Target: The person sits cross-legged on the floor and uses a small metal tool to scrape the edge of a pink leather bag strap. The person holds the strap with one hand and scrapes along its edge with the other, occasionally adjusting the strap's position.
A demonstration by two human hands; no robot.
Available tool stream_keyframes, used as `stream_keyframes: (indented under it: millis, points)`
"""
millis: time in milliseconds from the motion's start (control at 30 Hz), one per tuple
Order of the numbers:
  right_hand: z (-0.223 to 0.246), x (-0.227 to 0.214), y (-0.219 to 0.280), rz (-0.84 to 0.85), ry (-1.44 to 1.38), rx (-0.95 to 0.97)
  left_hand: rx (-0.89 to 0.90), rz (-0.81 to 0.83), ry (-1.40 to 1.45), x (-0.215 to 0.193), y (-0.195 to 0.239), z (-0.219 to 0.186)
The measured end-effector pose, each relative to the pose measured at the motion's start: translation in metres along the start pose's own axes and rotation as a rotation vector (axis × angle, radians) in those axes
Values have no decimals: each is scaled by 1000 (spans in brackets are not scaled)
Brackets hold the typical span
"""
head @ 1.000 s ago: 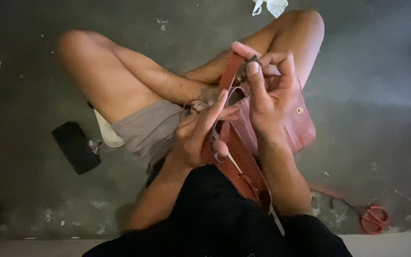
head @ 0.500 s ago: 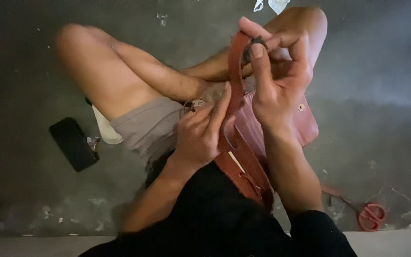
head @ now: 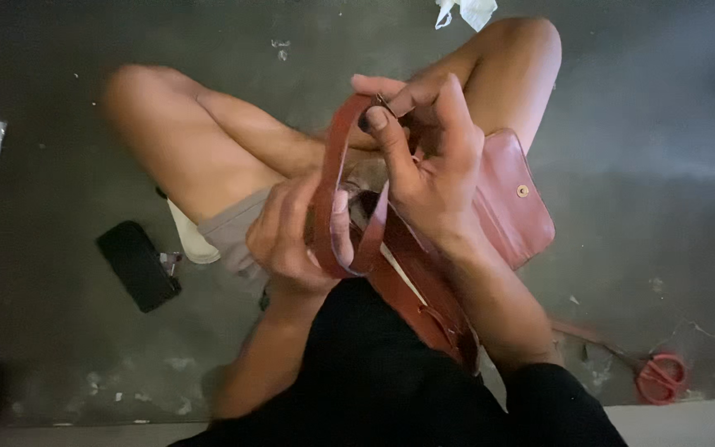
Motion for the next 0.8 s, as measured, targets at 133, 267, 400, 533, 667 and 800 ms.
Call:
stream_keyframes:
  millis: [133, 267, 400, 533, 667, 800]
  points:
    - [3, -1, 1, -8, 41, 16, 7, 85, -46, -3, -4, -1]
    - [13, -5, -6, -3, 165, -41, 66, 182, -68, -3, -8, -6]
    - [16, -8, -4, 54, 306, -53, 159, 223, 57, 2, 7, 6]
    - [-2, -4, 2, 136, 342, -104, 201, 355, 53, 3, 3, 1]
    - [-15, -1, -2, 134, 413, -180, 11, 136, -140, -4, -4, -7]
    - [-12, -1, 1, 140, 487, -149, 79, 235, -111, -5, -5, 4]
Point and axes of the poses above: each hand's wrist, its own y-axis away from the middle knuckle, its own x-axis out of the palm, z = x × y, the point moved 3 cm from there along -y, towards the middle knuckle, and after that the axes turned 7 degrees about z, right-handed, at the moved point
